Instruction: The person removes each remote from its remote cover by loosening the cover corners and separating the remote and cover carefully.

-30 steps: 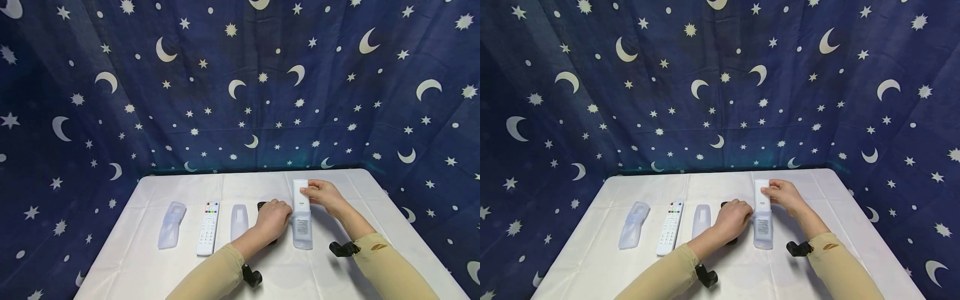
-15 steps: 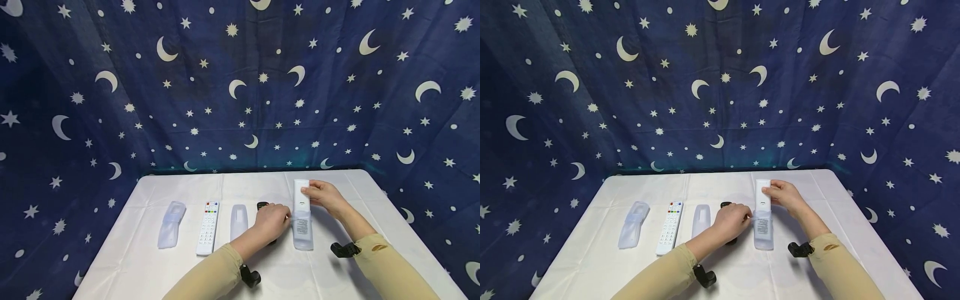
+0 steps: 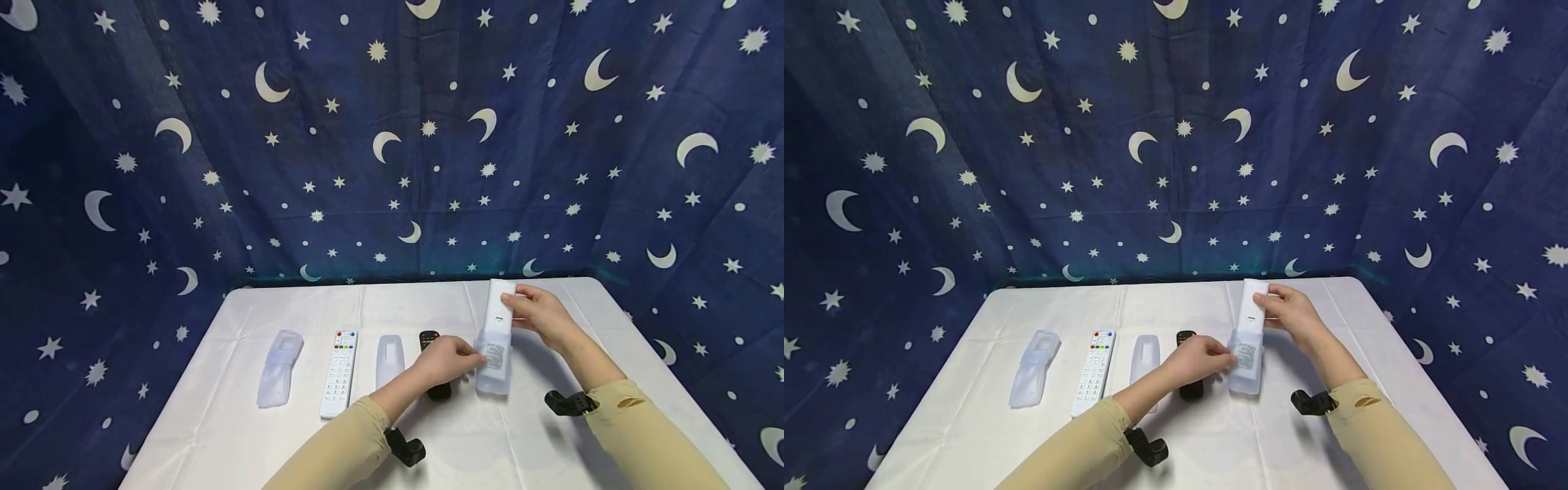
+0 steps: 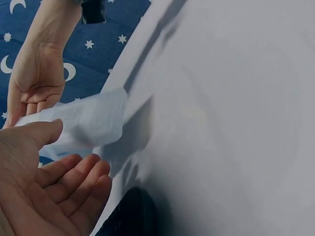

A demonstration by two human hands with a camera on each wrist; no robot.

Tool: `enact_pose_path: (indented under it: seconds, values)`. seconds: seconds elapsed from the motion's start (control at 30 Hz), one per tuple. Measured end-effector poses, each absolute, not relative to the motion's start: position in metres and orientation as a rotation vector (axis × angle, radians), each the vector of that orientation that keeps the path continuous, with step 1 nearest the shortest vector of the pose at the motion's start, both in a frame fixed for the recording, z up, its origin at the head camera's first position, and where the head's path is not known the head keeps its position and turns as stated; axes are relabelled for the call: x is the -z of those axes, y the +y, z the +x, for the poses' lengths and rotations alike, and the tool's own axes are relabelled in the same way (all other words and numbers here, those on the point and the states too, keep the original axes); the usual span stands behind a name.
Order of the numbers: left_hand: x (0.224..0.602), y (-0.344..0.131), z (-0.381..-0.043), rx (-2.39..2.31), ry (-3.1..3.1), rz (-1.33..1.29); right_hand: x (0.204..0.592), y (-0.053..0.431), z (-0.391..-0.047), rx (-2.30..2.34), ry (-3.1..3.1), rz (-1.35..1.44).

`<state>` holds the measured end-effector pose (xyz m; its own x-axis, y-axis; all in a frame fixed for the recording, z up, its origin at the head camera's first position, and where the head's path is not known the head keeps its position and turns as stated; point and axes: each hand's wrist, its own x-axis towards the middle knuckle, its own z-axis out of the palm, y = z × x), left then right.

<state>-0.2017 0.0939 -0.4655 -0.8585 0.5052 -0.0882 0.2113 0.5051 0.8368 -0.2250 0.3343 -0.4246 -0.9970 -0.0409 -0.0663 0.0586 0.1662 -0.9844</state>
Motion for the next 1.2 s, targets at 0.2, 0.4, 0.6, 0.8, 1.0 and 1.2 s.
enact_pose_path:
  seconds: [0.2, 0.4, 0.6, 0.8, 1.0, 1.2]
  values:
    - [0.471, 0.101, -0.195, -1.582, 2.117, 0.379, 0.419, 0.332, -0.225, 2.0, 2.329, 0.019]
    - [0.478, 0.108, -0.192, -1.753, 1.996, 0.298, 0.418, 0.329, -0.225, 2.097, 2.223, 0.014]
    - [0.482, 0.109, -0.191, -1.774, 1.992, 0.3, 0.42, 0.325, -0.225, 2.062, 2.231, 0.009]
    - [0.478, 0.105, -0.189, -1.714, 2.015, 0.394, 0.42, 0.327, -0.226, 2.039, 2.244, -0.001]
    - [0.473, 0.103, -0.186, -1.674, 1.997, 0.441, 0.422, 0.33, -0.228, 2.019, 2.247, -0.005]
    - [0.472, 0.102, -0.183, -1.649, 2.007, 0.435, 0.424, 0.33, -0.231, 2.007, 2.254, -0.01]
